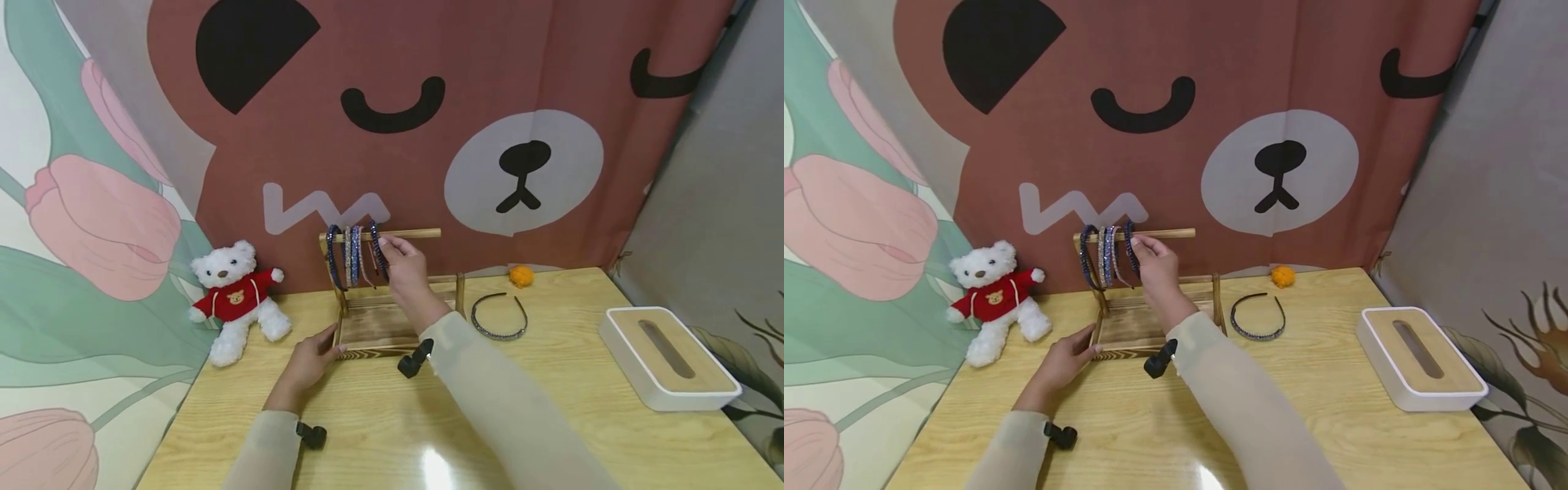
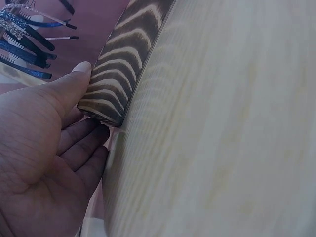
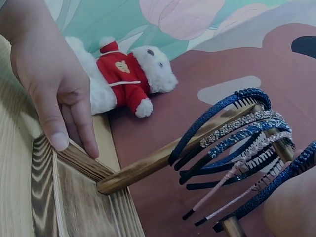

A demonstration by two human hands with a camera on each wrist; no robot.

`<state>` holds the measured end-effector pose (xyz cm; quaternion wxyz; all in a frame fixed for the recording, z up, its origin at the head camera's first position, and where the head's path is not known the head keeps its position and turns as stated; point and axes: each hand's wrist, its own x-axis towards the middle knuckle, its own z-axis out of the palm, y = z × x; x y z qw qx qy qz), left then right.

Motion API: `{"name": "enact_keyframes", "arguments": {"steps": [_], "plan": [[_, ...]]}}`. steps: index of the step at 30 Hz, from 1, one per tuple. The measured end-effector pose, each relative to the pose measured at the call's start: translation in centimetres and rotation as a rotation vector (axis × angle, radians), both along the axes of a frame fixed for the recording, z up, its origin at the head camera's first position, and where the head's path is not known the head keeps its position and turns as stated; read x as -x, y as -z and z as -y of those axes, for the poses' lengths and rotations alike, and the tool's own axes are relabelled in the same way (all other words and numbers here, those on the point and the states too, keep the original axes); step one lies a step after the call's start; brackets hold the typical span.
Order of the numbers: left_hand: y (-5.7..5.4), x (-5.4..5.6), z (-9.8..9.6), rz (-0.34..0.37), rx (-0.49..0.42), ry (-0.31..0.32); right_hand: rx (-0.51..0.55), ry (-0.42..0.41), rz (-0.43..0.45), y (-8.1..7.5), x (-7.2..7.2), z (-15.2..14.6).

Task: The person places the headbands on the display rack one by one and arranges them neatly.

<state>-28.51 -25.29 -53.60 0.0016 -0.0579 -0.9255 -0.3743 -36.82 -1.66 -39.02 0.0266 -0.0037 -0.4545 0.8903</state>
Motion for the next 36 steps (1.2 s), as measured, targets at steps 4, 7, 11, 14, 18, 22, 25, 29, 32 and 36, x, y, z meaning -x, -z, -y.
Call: {"name": "enact_keyframes", "arguments": {"steps": [4, 7, 11, 14, 18, 22, 25, 29, 32, 36], "plan": [[-0.1, -0.1, 0.0, -0.006, 0.008, -0.004, 0.009, -0.009, 0.024, 0.1, 0.0, 0.5], [-0.1, -0.1, -0.1, 0.007, -0.003, -0.011, -0.001, -0.013, 0.043, 0.2, -0.1, 0.7], [-0.1, 0.0, -0.1, 0.011, -0.014, -0.011, -0.023, -0.028, 0.054, 0.4, -0.2, 0.6], [-0.2, 0.0, -0.2, 0.008, -0.02, -0.009, -0.023, -0.04, 0.046, 0.4, -0.2, 0.7], [-0.2, -0.1, -0.1, 0.014, -0.024, -0.01, -0.006, -0.047, 0.025, 0.5, 0.0, 0.9], [-0.2, 0.0, -0.1, 0.01, -0.013, -0.005, -0.011, -0.055, 0.014, 0.5, -0.1, 1.0], [-0.2, 0.0, -0.1, 0.002, -0.002, 0.0, -0.015, -0.053, 0.01, 0.6, -0.1, 0.8], [-0.3, 0.0, -0.1, 0.003, 0.007, 0.001, -0.054, -0.073, -0.01, 0.9, -0.3, 0.0], [-0.3, 0.0, -0.1, 0.01, 0.009, -0.003, -0.147, -0.102, -0.037, 1.3, -0.7, -1.2], [-0.3, 0.0, -0.1, 0.014, 0.01, -0.007, -0.278, -0.11, -0.086, 1.8, -1.7, -3.5]]}}
